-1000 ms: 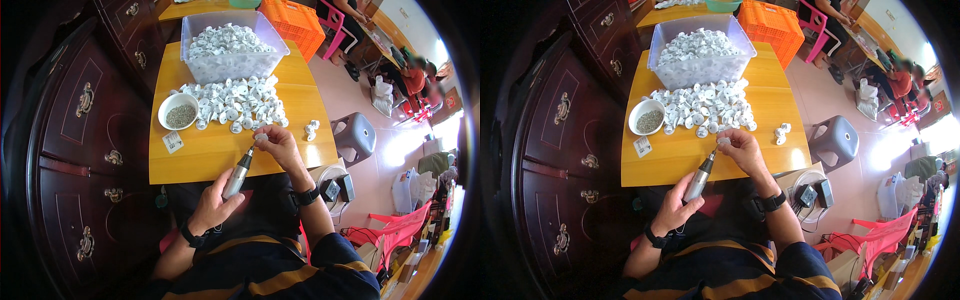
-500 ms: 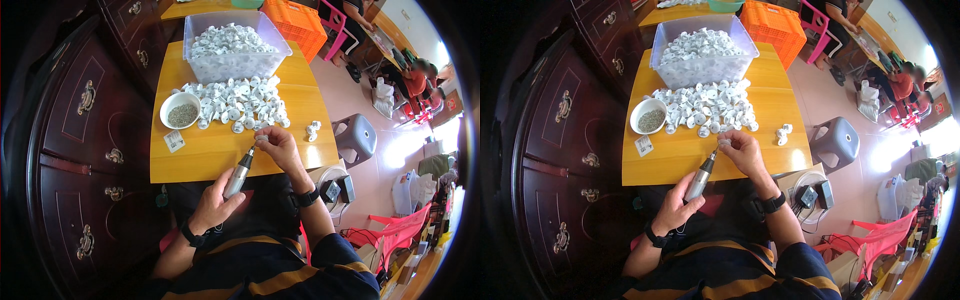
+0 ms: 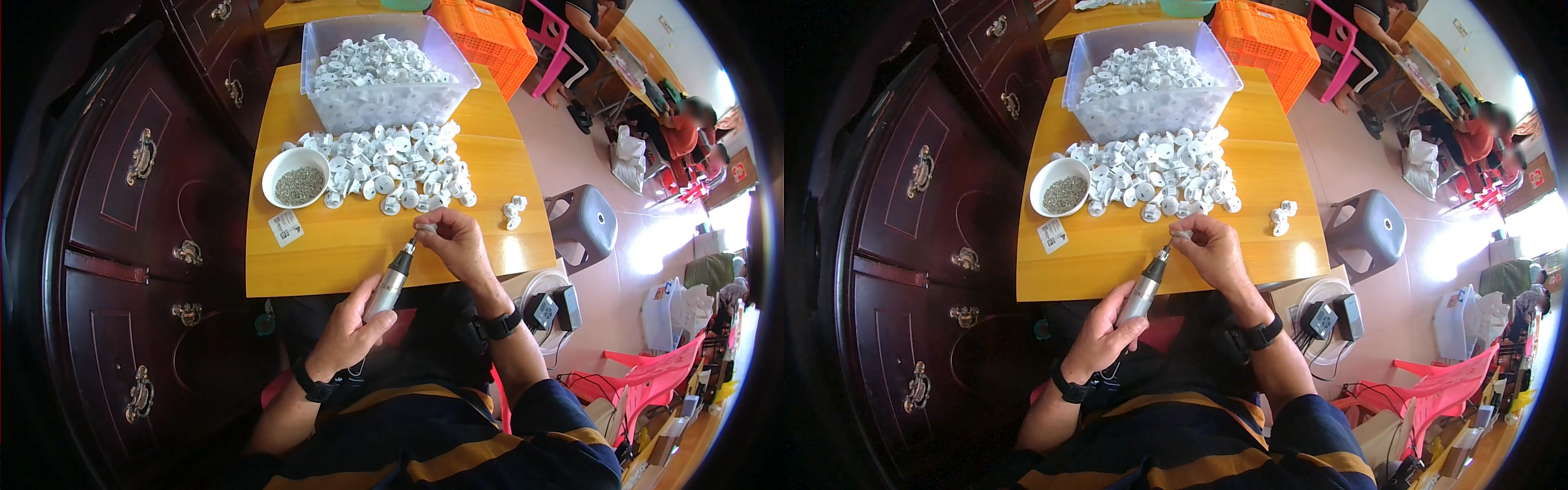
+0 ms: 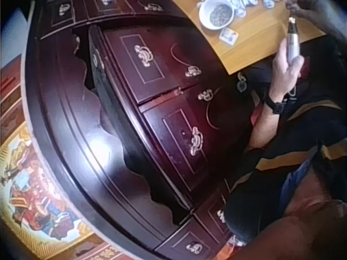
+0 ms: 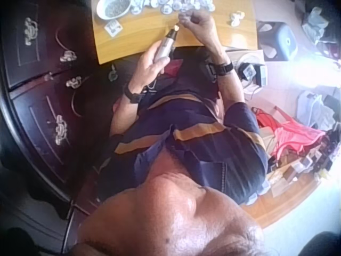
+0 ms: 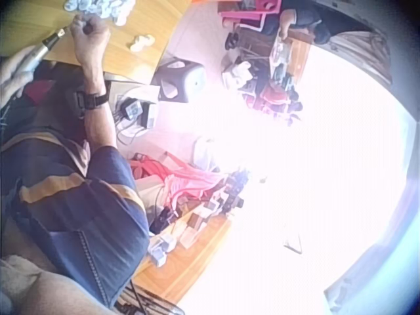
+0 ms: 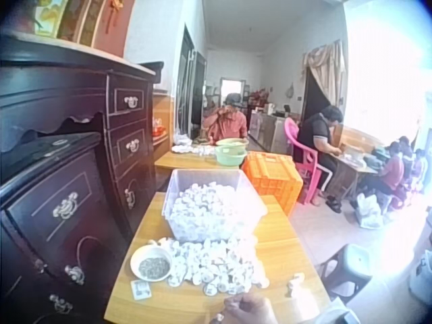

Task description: Assembling small plastic components using an electric screwdriver.

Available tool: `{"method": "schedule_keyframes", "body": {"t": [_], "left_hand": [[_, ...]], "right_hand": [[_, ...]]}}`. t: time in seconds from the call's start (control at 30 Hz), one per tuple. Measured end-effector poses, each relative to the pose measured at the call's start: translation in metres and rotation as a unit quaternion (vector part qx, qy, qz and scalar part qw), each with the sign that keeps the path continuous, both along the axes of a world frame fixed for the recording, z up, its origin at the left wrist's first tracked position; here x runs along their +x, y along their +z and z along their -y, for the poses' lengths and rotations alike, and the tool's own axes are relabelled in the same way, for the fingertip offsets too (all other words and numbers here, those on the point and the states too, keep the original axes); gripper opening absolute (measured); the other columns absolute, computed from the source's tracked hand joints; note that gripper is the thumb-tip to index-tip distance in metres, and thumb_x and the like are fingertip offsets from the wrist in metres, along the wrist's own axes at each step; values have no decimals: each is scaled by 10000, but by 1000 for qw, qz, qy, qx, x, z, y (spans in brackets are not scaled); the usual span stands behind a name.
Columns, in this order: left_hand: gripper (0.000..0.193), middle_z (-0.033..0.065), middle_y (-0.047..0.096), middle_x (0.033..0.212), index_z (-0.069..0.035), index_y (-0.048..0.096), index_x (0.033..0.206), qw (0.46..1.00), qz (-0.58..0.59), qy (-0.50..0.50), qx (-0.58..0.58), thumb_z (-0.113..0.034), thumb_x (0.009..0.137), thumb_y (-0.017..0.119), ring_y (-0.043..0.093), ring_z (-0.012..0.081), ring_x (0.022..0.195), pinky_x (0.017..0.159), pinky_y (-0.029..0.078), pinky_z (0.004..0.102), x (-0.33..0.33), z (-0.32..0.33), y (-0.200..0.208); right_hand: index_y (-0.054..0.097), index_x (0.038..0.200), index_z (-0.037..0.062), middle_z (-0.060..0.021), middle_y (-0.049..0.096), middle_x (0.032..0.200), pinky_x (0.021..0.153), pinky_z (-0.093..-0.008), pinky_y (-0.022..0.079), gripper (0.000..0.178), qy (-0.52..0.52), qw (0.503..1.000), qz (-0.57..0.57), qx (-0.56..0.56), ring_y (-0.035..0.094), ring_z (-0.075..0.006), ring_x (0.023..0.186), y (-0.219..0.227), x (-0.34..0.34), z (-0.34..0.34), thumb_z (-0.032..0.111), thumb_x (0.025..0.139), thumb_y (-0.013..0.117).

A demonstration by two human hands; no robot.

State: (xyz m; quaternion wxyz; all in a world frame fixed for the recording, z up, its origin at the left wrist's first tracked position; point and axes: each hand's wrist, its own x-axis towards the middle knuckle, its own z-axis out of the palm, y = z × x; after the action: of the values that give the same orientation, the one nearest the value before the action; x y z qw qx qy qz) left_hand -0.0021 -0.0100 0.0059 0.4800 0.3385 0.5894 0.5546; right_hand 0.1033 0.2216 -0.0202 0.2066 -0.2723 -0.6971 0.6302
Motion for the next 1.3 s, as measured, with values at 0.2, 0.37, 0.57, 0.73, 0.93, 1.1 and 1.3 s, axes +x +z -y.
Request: {"method": "schedule_keyframes", "body": {"t": [0.2,0.37,0.57,0.73,0.93,1.1,1.3], "left_hand": [[632,53,603,958,13,373,1517,997,68,-25,-4,-217,997,648,564,82,692,619,491,229,-3,-1,6],[661,70,604,977,18,349,1530,994,100,-38,8,-207,990,657,573,89,719,640,501,235,-8,1,10],[693,63,601,988,21,353,1529,996,82,-30,-4,-217,972,687,570,82,733,648,500,232,-6,0,10],[696,59,604,1001,27,362,1524,999,48,-20,-17,-219,966,698,566,72,734,632,496,229,-4,0,11],[678,51,599,1002,29,371,1518,1000,26,-15,-9,-197,966,694,560,63,731,621,495,223,-3,-1,9],[663,60,601,1029,27,421,1480,1000,18,-14,-5,-220,950,734,582,80,748,638,512,247,-2,-2,6],[622,58,606,986,20,450,1456,1000,-1,8,5,-203,947,729,585,87,726,640,503,261,-2,-1,6]], "right_hand": [[687,1079,2,-38,730,1026,847,-239,555,157,-8,1000,-7,-20,680,-88,932,4,2,2,-20,925,708],[686,1091,3,-24,722,999,776,-238,533,153,13,997,-63,-39,661,-80,868,7,3,-1,62,953,715],[732,1076,44,-24,729,959,717,-243,528,141,-86,991,-28,99,642,-95,797,17,24,-39,46,937,705],[754,1014,30,-105,713,1004,774,-304,550,118,-213,930,14,300,694,-212,913,39,55,-66,21,907,706],[741,1072,64,-126,736,925,784,-374,557,240,-310,854,154,388,719,-261,838,17,109,-94,136,843,749],[720,1057,67,-130,746,961,798,-393,560,260,-295,852,238,360,723,-279,860,9,114,-97,186,829,757],[708,1103,82,-126,751,1039,847,-409,563,275,-290,840,210,407,718,-291,952,22,104,-101,165,842,737]]}}
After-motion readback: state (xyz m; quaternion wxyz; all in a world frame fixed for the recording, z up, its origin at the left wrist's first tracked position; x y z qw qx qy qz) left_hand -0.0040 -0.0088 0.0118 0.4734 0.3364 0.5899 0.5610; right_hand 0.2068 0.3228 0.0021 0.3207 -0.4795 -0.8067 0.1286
